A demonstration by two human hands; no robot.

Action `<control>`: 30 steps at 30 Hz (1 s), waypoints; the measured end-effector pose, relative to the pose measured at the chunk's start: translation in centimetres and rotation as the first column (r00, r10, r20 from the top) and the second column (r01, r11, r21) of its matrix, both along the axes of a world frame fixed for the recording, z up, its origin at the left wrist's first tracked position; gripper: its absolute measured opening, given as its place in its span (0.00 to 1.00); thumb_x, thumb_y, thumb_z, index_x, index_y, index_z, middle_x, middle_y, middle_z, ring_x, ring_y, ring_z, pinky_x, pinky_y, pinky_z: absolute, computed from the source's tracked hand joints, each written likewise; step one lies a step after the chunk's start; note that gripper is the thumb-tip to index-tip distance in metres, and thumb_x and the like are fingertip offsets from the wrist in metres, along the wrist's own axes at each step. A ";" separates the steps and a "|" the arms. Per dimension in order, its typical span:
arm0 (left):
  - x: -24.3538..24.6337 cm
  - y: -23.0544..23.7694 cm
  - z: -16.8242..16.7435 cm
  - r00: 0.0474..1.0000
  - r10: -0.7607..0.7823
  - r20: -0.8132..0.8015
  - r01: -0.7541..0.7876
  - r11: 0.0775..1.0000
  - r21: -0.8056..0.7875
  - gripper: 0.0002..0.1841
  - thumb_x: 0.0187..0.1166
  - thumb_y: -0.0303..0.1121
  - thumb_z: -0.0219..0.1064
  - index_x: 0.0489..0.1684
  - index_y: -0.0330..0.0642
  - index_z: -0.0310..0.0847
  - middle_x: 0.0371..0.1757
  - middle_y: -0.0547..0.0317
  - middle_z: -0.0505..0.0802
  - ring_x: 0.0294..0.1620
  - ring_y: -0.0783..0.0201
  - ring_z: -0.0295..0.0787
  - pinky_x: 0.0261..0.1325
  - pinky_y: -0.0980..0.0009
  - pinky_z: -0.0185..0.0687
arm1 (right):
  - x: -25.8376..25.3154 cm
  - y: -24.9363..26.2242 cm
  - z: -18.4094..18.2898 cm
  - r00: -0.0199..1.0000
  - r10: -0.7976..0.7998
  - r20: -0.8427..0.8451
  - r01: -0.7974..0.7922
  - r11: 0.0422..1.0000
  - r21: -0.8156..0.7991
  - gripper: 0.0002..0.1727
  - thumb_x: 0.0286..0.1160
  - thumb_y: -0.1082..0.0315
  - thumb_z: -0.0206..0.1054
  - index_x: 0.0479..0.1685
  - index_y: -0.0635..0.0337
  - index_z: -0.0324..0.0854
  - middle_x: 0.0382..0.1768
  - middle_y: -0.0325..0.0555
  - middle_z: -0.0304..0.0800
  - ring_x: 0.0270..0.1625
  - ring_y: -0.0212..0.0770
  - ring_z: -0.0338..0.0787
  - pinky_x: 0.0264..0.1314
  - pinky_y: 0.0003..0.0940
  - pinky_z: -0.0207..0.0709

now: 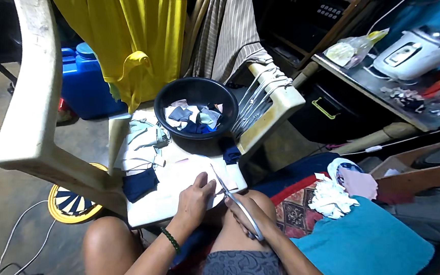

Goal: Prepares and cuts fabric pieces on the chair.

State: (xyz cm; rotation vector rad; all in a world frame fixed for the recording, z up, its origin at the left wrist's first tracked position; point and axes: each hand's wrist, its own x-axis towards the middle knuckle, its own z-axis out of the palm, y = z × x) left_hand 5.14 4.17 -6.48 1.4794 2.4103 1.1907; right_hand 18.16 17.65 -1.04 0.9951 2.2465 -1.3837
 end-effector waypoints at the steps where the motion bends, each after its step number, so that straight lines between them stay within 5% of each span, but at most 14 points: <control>1: 0.0 0.0 0.0 1.000 0.000 0.003 0.000 1.000 -0.001 0.14 0.75 0.26 0.70 0.57 0.44 0.94 0.70 0.38 0.89 0.36 0.44 0.96 0.33 0.51 0.90 | -0.1 0.1 0.0 1.000 0.010 0.004 -0.010 1.000 0.011 0.32 0.88 0.37 0.51 0.44 0.61 0.77 0.18 0.38 0.73 0.14 0.33 0.75 0.20 0.29 0.73; 14: -0.1 0.1 -0.1 1.000 0.001 -0.004 -0.001 1.000 0.010 0.14 0.74 0.26 0.71 0.56 0.42 0.94 0.69 0.39 0.90 0.36 0.44 0.96 0.33 0.51 0.90 | -0.7 0.3 -0.1 0.999 0.042 0.000 -0.042 0.992 0.123 0.33 0.89 0.38 0.49 0.37 0.61 0.79 0.19 0.39 0.73 0.19 0.34 0.76 0.27 0.32 0.73; 20: -0.1 0.0 -0.1 1.000 0.000 0.004 0.000 1.000 0.005 0.15 0.74 0.25 0.70 0.57 0.42 0.94 0.70 0.39 0.89 0.40 0.43 0.97 0.35 0.50 0.90 | -0.8 0.3 0.1 0.999 -0.026 0.024 0.024 0.998 0.050 0.30 0.88 0.40 0.55 0.34 0.61 0.77 0.14 0.38 0.72 0.11 0.32 0.73 0.16 0.28 0.71; 27: -0.2 0.0 -0.3 1.000 -0.002 -0.005 0.002 1.000 0.027 0.14 0.74 0.25 0.72 0.56 0.40 0.93 0.69 0.39 0.90 0.38 0.44 0.97 0.34 0.51 0.91 | -1.2 0.2 0.6 0.999 0.022 0.037 -0.026 0.995 0.095 0.31 0.90 0.41 0.49 0.36 0.61 0.78 0.17 0.39 0.72 0.14 0.33 0.73 0.21 0.30 0.71; 30: -0.2 0.1 -0.2 1.000 -0.002 -0.002 0.002 1.000 0.020 0.15 0.73 0.25 0.72 0.57 0.40 0.93 0.69 0.39 0.89 0.37 0.44 0.97 0.34 0.51 0.90 | -1.1 0.4 0.1 1.000 0.010 -0.012 -0.008 0.991 0.131 0.28 0.90 0.44 0.55 0.32 0.60 0.79 0.17 0.38 0.72 0.15 0.31 0.72 0.22 0.28 0.69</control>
